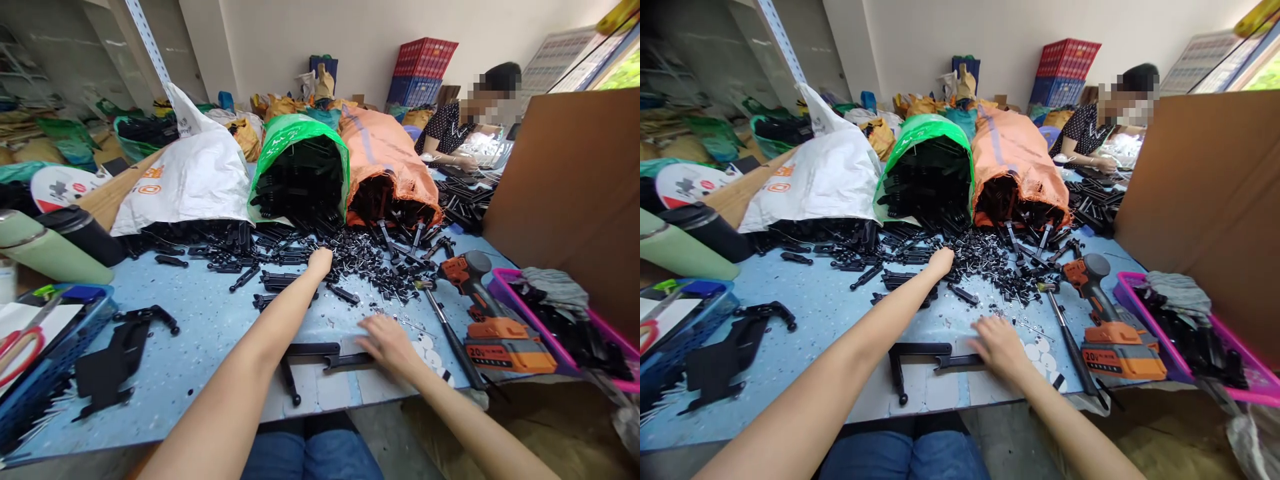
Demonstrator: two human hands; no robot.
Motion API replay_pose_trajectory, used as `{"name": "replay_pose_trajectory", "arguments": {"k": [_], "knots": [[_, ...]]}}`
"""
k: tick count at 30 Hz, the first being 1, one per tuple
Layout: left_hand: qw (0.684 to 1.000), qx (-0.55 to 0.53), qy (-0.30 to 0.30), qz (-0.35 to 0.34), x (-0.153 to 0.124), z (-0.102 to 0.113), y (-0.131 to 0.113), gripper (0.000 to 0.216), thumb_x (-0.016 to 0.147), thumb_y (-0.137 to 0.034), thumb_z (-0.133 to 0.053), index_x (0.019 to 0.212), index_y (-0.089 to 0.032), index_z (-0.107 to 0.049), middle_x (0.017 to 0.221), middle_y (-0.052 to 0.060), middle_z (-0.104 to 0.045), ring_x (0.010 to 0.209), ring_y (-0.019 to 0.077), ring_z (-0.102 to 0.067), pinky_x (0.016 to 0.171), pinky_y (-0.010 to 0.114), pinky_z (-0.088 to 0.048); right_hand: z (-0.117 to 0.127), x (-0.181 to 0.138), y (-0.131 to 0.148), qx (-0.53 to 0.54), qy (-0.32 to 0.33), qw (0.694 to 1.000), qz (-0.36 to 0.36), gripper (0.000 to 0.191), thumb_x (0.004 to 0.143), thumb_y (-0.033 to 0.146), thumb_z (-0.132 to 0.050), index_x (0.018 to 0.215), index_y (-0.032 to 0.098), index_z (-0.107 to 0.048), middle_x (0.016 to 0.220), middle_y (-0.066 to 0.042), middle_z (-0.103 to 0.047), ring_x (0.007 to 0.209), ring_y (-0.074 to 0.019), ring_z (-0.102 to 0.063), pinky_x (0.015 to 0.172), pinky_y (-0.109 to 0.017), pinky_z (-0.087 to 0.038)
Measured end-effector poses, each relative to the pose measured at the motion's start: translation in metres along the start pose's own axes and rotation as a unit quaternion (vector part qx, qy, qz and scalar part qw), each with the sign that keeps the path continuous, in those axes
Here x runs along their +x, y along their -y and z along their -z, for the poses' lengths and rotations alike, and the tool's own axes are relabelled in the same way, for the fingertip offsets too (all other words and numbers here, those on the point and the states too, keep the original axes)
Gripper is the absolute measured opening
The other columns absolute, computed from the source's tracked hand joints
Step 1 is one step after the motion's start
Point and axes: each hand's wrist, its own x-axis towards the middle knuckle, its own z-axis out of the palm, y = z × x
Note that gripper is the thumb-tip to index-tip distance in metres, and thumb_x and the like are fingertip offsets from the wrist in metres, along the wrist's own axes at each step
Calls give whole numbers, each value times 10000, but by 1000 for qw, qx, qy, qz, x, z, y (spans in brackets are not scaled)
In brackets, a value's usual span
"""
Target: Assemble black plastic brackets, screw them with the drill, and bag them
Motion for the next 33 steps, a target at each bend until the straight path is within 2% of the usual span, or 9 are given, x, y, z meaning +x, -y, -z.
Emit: {"name": "replay_pose_trajectory", "arguments": {"k": [4,8,13,16,19,22,26,30,33], "knots": [[999,-19,-40,-9,-17,19,12,240,892,-252,-467,1047,-102,-574,1067,101,-575,941,170,-572,833,331,-454,4,67,-48,-82,12,989,-122,304,934,304,-341,1132,172,-532,1036,-117,-582,978,-228,-488,804,-326,-390],[993,-42,-104,-28,-82,47,38,281,894,-237,-451,1129,-130,-561,1084,118,-613,1012,199,-559,902,316,-412,-3,117,-80,-86,79,986,-122,226,857,146,-442,1021,157,-598,961,-117,-603,972,-221,-504,797,-290,-392],[961,-227,-159,-5,-210,44,70,312,859,-345,-508,1115,-182,-578,913,44,-672,739,146,-624,713,274,-508,-2,118,-71,-49,62,991,-107,212,869,186,-426,960,149,-614,949,-101,-606,907,-191,-550,776,-270,-411],[952,-253,-173,19,-257,29,78,291,861,-346,-501,1084,-185,-596,893,43,-667,728,143,-621,703,279,-517,7,94,-39,49,-6,994,-94,229,893,280,-410,967,172,-598,957,-72,-615,852,-162,-570,762,-262,-436],[953,-229,-201,2,-269,19,78,276,879,-324,-471,1090,-190,-588,920,54,-659,770,151,-622,738,295,-516,12,63,3,209,-57,973,-73,220,869,352,-465,899,184,-602,860,-49,-638,758,-152,-588,691,-260,-467],[957,-186,-217,-47,-269,17,76,265,905,-269,-418,1111,-193,-565,956,67,-651,863,168,-620,779,309,-510,10,37,35,274,-41,959,-57,191,851,350,-506,866,190,-609,790,-37,-642,702,-146,-594,633,-251,-476],[962,-136,-200,-124,-269,18,74,255,911,-201,-388,1090,-189,-568,926,66,-655,871,172,-620,771,308,-510,4,19,51,244,-46,969,-12,165,876,287,-473,865,191,-607,798,-47,-625,727,-149,-598,662,-257,-477],[959,-134,-232,-91,-269,21,76,227,891,-208,-439,1074,-175,-571,919,68,-663,826,176,-636,713,297,-526,4,11,56,155,-29,986,50,198,915,229,-388,945,201,-581,916,-67,-610,782,-162,-602,668,-265,-469],[959,-131,-220,-121,-271,21,76,223,891,-197,-435,1057,-177,-582,903,62,-673,829,177,-642,723,300,-531,3,9,61,116,-20,991,70,209,929,229,-362,956,209,-569,943,-65,-605,768,-160,-609,652,-262,-469]]}}
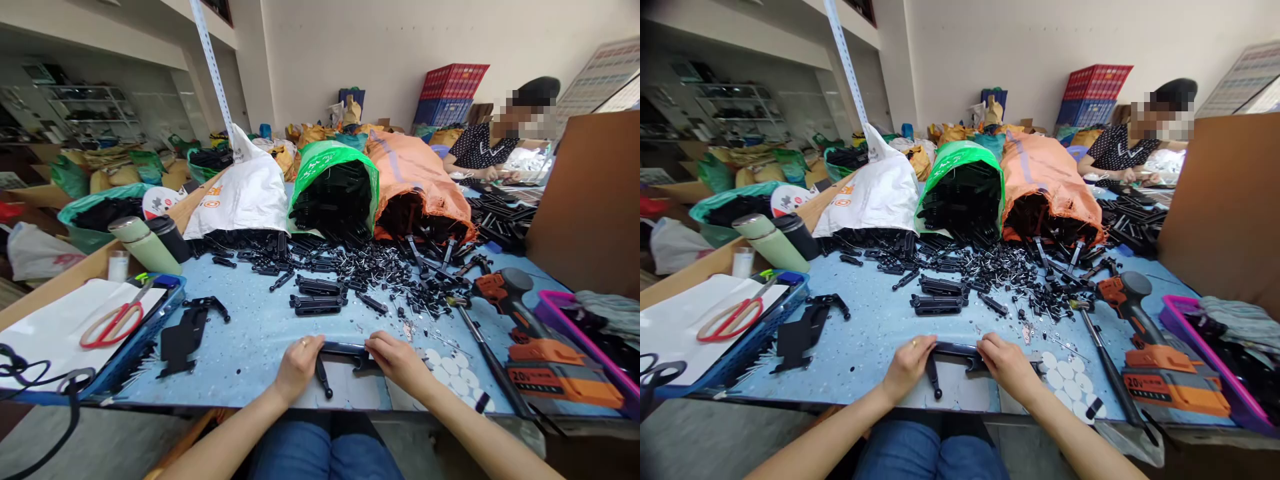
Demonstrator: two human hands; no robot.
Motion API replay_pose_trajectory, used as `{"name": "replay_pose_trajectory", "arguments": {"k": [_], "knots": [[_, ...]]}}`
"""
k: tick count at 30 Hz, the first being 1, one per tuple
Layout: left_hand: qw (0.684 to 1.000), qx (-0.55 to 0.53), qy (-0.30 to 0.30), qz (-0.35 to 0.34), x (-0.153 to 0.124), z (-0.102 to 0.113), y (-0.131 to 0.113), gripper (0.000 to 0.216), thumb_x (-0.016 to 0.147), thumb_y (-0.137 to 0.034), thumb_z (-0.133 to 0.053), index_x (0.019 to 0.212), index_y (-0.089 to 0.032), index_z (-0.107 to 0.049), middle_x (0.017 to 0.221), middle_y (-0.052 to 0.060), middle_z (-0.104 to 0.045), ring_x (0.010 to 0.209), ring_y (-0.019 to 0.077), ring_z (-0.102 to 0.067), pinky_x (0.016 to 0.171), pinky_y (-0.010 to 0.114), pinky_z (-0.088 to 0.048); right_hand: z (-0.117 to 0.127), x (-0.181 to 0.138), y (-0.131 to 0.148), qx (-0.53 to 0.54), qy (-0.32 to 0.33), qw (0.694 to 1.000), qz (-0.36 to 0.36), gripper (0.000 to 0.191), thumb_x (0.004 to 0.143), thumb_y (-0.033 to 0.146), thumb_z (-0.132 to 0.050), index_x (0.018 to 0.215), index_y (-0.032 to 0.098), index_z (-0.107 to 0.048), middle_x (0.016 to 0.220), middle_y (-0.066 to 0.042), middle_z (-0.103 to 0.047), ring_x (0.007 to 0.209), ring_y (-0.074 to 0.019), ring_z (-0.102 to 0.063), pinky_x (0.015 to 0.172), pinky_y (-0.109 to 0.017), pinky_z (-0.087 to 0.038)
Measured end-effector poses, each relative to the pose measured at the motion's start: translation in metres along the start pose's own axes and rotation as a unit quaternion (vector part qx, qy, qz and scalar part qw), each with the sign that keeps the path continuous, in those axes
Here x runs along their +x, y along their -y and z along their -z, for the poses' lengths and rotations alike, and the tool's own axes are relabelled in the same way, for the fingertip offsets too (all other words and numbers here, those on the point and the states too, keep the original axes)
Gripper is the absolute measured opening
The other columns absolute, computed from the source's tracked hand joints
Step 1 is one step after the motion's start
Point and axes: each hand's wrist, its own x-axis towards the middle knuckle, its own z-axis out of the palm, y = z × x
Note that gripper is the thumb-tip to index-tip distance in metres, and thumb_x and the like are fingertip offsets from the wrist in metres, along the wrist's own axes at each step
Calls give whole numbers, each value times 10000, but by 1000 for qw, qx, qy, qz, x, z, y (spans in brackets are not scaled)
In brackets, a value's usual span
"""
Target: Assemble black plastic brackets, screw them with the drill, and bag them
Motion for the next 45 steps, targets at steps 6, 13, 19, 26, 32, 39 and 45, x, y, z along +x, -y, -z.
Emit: {"name": "replay_pose_trajectory", "arguments": {"k": [6,13,19,26,32,39,45], "knots": [[999,-16,-25,37,-1,-5,-6,231,891,-208,-441,1061,-184,-596,1002,61,-670,918,175,-633,805,312,-533,-8,1,0,-4,-22,1000,14,212,934,220,-352,982,204,-558,949,-65,-609,787,-159,-621,672,-261,-488],[1000,-23,14,14,-2,-9,-1,301,904,-236,-432,1181,-178,-534,1106,72,-641,1000,170,-610,862,306,-514,-10,-5,-5,61,-53,997,12,204,926,230,-387,1051,216,-548,998,-74,-607,833,-156,-621,723,-265,-510],[994,36,87,-47,-5,-6,10,312,926,-210,-355,1179,-177,-535,1135,81,-629,1044,174,-589,862,323,-502,-12,-11,-9,71,-33,997,16,254,915,251,-423,1143,235,-536,1067,-82,-594,920,-170,-605,779,-287,-508],[967,135,194,-94,21,-8,-38,566,804,-497,-527,1261,-172,-450,1224,131,-548,1150,293,-462,1001,527,-283,-29,-28,-26,68,-41,996,30,524,838,383,-560,1319,247,-403,1046,-88,-600,906,-188,-588,763,-302,-494],[954,132,268,-43,26,-35,-57,490,748,-472,-611,1115,-160,-517,994,97,-613,950,259,-532,799,397,-416,-39,-38,-36,-15,-22,998,59,524,879,349,-499,1359,211,-341,836,-63,-614,766,-190,-557,668,-318,-463],[954,124,272,-41,22,-32,-59,477,769,-461,-583,1110,-132,-519,1013,127,-604,969,280,-520,818,410,-406,-16,-24,-45,-30,83,987,130,488,914,377,-422,1364,205,-341,924,-74,-605,819,-174,-534,685,-289,-432],[943,32,317,91,38,-27,-62,321,851,-330,-469,1093,-155,-586,1039,123,-622,1015,268,-513,872,393,-382,-12,-34,-38,-111,41,991,54,518,823,562,-480,1191,201,-525,1056,-103,-583,901,-221,-525,746,-351,-402]]}}
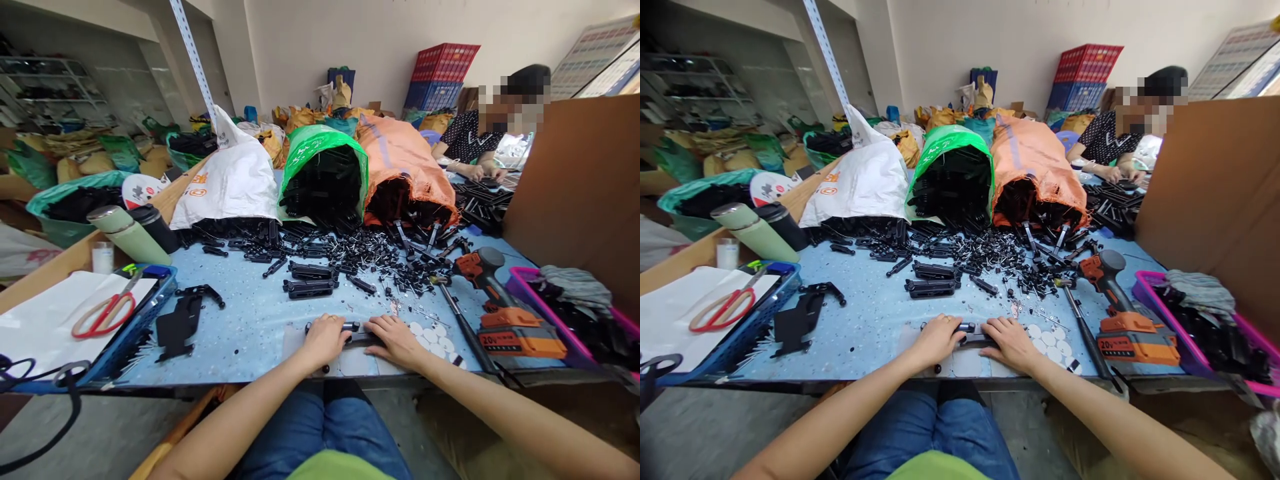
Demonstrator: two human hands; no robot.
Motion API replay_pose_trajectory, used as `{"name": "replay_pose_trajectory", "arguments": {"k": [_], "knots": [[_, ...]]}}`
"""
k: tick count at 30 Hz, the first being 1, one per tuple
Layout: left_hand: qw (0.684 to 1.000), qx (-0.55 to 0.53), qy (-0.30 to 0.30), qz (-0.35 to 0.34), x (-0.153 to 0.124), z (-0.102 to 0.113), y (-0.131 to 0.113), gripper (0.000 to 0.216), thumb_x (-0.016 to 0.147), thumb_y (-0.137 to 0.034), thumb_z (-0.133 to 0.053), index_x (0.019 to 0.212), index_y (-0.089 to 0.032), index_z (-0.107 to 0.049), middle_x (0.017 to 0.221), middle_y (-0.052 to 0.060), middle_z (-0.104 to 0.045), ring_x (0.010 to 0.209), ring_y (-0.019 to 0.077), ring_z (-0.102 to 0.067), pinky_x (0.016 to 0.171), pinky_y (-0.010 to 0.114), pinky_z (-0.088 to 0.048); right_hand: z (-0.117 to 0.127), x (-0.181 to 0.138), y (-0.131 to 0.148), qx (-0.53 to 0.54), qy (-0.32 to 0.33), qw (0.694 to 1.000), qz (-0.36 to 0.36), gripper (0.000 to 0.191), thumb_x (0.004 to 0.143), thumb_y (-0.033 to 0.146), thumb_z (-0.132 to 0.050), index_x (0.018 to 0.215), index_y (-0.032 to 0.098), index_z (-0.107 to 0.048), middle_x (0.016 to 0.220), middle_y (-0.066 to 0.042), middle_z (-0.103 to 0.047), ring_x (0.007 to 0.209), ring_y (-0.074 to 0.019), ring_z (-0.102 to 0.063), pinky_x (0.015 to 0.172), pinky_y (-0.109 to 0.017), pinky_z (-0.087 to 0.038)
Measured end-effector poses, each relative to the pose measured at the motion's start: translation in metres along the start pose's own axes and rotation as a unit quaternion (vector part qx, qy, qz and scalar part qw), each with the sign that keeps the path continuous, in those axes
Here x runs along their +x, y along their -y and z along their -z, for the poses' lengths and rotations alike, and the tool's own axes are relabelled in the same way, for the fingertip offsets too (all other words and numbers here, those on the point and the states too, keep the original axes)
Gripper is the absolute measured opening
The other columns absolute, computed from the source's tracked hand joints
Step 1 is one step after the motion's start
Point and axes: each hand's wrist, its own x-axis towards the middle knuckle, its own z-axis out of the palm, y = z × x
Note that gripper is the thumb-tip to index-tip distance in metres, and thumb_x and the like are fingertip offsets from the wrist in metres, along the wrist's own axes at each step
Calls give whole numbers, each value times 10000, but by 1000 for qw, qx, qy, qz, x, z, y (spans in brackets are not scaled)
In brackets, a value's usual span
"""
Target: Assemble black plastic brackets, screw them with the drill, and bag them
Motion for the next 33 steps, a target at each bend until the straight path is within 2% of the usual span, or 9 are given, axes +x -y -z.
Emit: {"name": "replay_pose_trajectory", "arguments": {"k": [3,6,11,16,20,23,28,31,33], "knots": [[993,-59,87,50,29,8,8,240,686,-363,-671,812,-160,-693,791,52,-668,794,218,-582,726,303,-441,-4,-3,4,-9,-2,1000,-14,413,848,517,-471,1093,202,-579,990,-90,-597,872,-213,-522,740,-346,-389],[981,-97,139,91,54,9,18,304,521,-382,-780,712,-156,-709,606,-15,-631,580,149,-553,554,240,-431,-7,-1,5,-4,-2,1000,-21,349,872,466,-461,1048,193,-590,975,-86,-597,857,-203,-513,740,-338,-380],[973,-122,150,123,67,6,23,336,529,-388,-772,757,-149,-715,587,-37,-621,536,116,-517,528,222,-422,-10,1,5,23,-20,999,-26,319,876,436,-470,1012,177,-596,953,-88,-595,857,-194,-508,742,-324,-379],[981,-92,151,77,55,20,16,289,631,-429,-703,666,-142,-699,601,6,-624,635,162,-555,620,255,-431,-6,-2,3,4,-35,999,-32,388,856,487,-478,1074,177,-565,932,-94,-597,859,-205,-524,717,-319,-387],[995,16,42,-86,8,24,14,434,743,-523,-584,969,-160,-656,1021,117,-627,1029,267,-514,913,373,-363,-6,-6,-2,-48,-36,997,-53,448,811,591,-473,869,164,-592,795,-82,-592,763,-203,-536,648,-298,-381],[968,142,-44,-203,-15,12,21,582,802,-544,-495,1228,-149,-484,1172,157,-548,1084,276,-485,917,403,-373,-12,-3,-3,-74,-40,995,-53,501,809,636,-426,690,170,-567,680,-69,-572,670,-181,-530,594,-274,-356],[976,153,-102,-113,-5,11,27,550,903,-512,-245,765,-143,-628,735,118,-624,741,220,-576,664,325,-451,6,15,7,-29,-48,998,-39,569,847,647,-307,631,177,-543,618,-60,-558,573,-153,-504,517,-257,-307],[976,14,-144,-163,-23,27,8,671,903,-533,-79,593,-179,-559,582,84,-573,587,175,-545,578,298,-425,44,22,28,134,-35,990,42,619,897,597,-141,605,192,-507,558,-40,-504,537,-145,-476,516,-272,-310],[959,-136,-169,-183,-47,35,-14,700,899,-517,2,555,-199,-518,507,55,-519,513,151,-508,541,287,-408,62,24,51,279,-29,956,83,627,908,557,-61,602,204,-478,524,-25,-460,524,-146,-465,534,-282,-335]]}}
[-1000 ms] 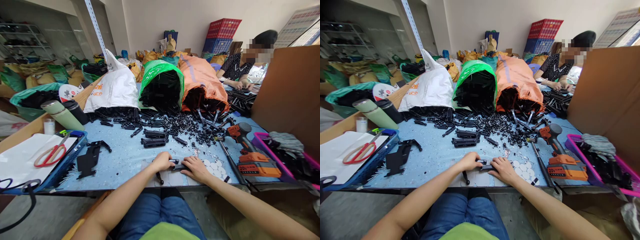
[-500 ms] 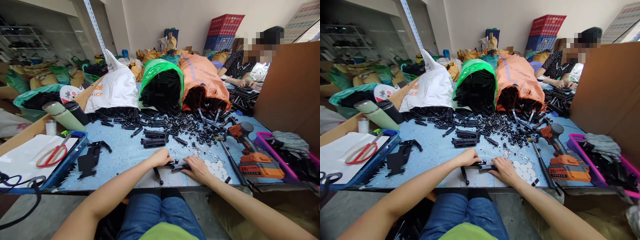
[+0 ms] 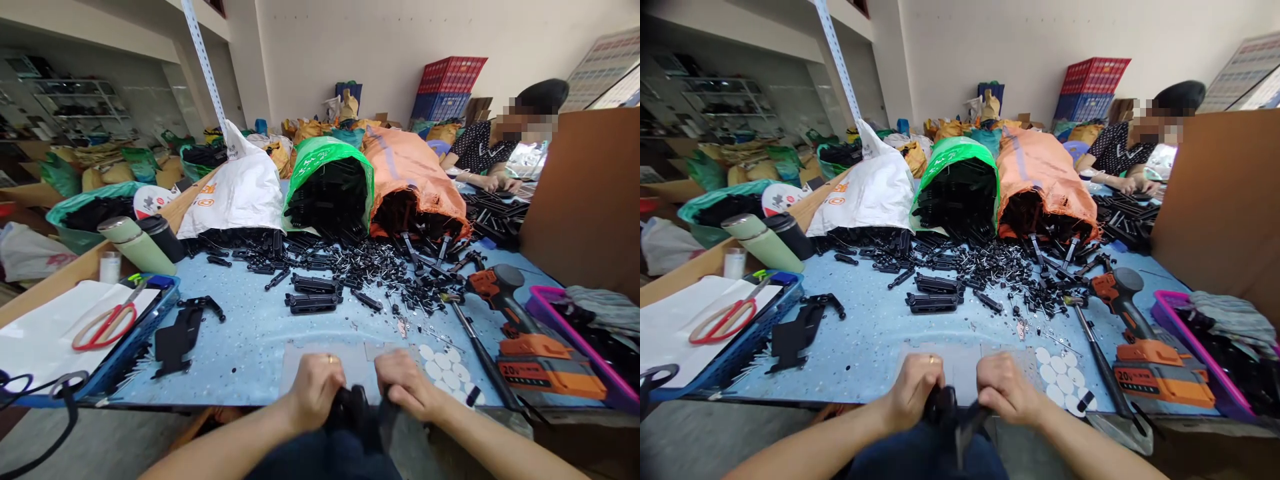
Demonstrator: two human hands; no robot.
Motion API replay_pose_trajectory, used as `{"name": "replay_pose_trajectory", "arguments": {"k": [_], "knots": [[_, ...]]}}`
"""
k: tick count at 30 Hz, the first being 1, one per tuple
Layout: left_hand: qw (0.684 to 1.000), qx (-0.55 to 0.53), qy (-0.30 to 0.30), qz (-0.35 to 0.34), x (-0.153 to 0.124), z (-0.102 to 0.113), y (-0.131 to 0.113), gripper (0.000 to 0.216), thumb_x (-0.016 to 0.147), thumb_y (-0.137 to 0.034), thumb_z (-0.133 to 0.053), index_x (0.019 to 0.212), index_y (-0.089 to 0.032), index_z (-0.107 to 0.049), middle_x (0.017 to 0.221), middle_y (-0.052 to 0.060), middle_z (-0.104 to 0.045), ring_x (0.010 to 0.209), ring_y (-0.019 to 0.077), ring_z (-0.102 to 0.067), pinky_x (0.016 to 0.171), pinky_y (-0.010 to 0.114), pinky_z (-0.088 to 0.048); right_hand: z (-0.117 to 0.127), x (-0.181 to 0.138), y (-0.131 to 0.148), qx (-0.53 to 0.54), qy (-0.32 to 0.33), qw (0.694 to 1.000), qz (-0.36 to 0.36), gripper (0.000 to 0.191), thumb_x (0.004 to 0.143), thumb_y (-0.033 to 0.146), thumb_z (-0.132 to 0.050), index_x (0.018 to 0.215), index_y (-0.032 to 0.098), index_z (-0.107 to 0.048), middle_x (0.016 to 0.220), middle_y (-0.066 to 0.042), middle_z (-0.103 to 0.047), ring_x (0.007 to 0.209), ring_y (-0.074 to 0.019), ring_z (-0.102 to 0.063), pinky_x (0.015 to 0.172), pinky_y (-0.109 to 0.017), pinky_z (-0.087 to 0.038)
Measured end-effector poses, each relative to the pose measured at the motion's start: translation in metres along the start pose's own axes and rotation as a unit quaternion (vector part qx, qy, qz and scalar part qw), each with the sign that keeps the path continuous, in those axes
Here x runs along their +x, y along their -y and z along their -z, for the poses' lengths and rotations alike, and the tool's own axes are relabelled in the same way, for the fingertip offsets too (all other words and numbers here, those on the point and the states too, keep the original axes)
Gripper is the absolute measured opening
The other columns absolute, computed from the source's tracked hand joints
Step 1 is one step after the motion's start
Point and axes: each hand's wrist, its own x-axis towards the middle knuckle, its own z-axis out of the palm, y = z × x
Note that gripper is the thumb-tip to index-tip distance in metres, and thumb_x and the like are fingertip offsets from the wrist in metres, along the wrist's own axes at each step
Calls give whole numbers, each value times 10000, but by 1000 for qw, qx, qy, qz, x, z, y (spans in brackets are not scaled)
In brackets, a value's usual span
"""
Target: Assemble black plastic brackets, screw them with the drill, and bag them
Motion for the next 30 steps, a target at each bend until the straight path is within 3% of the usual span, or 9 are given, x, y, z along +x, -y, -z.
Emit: {"name": "replay_pose_trajectory", "arguments": {"k": [3,5,9,12,16,21,24,26,30], "knots": [[984,-138,-108,38,-15,-5,-42,673,898,-524,-14,547,-213,-497,475,40,-481,474,146,-487,500,291,-407,-29,12,24,159,-81,984,4,628,878,588,-14,703,216,-489,577,-35,-478,573,-169,-497,580,-306,-401],[965,-149,-208,51,-20,-14,-51,657,901,-516,-31,615,-216,-541,531,54,-525,523,163,-524,524,309,-435,-66,25,19,160,-187,969,-31,627,852,624,-35,894,211,-504,785,-99,-551,761,-228,-543,670,-369,-444],[974,-17,-225,-9,-16,-23,-13,715,880,-558,-9,1077,-186,-588,810,110,-636,733,208,-595,634,341,-473,-115,65,-31,48,-283,953,-98,421,895,440,-206,1190,204,-393,1230,-171,-443,1125,-295,-431,847,-464,-407],[973,186,-134,6,-9,-22,35,745,832,-644,-93,1239,-181,-511,900,135,-614,842,242,-574,705,363,-463,-87,105,-89,-81,-214,964,-138,309,888,366,-340,1132,222,-462,1253,-108,-460,1168,-252,-407,928,-405,-366],[933,352,-6,69,11,-28,76,528,804,-557,-446,1215,-237,-533,1058,148,-573,1013,303,-502,819,465,-422,-2,165,-176,-239,-184,910,-286,333,904,333,-349,1133,135,-486,1167,-157,-516,1097,-252,-431,934,-389,-326],[922,361,-57,127,52,-5,107,485,848,-458,-467,1270,-218,-454,1123,136,-544,1091,308,-444,898,498,-358,49,219,-255,-276,-173,876,-356,324,867,292,-437,1110,80,-465,1117,-216,-522,1087,-310,-399,897,-452,-288],[893,366,-110,238,77,39,146,334,901,-311,-388,1184,-170,-496,1105,142,-538,1063,290,-452,863,451,-381,49,235,-275,-280,-162,872,-367,274,806,230,-514,1039,89,-485,1108,-210,-516,1101,-315,-373,917,-466,-249],[876,362,-86,308,89,66,176,262,867,-259,-451,1088,-150,-541,1068,149,-545,1049,290,-460,839,419,-398,48,241,-279,-272,-163,874,-367,269,770,203,-539,1007,86,-490,1100,-208,-505,1094,-315,-373,915,-458,-251],[887,340,-63,307,100,86,212,145,814,-209,-541,933,-134,-574,1019,133,-569,1025,262,-488,843,371,-405,51,241,-265,-234,-176,886,-359,336,759,235,-541,1050,91,-452,1087,-183,-492,989,-268,-458,833,-381,-351]]}}
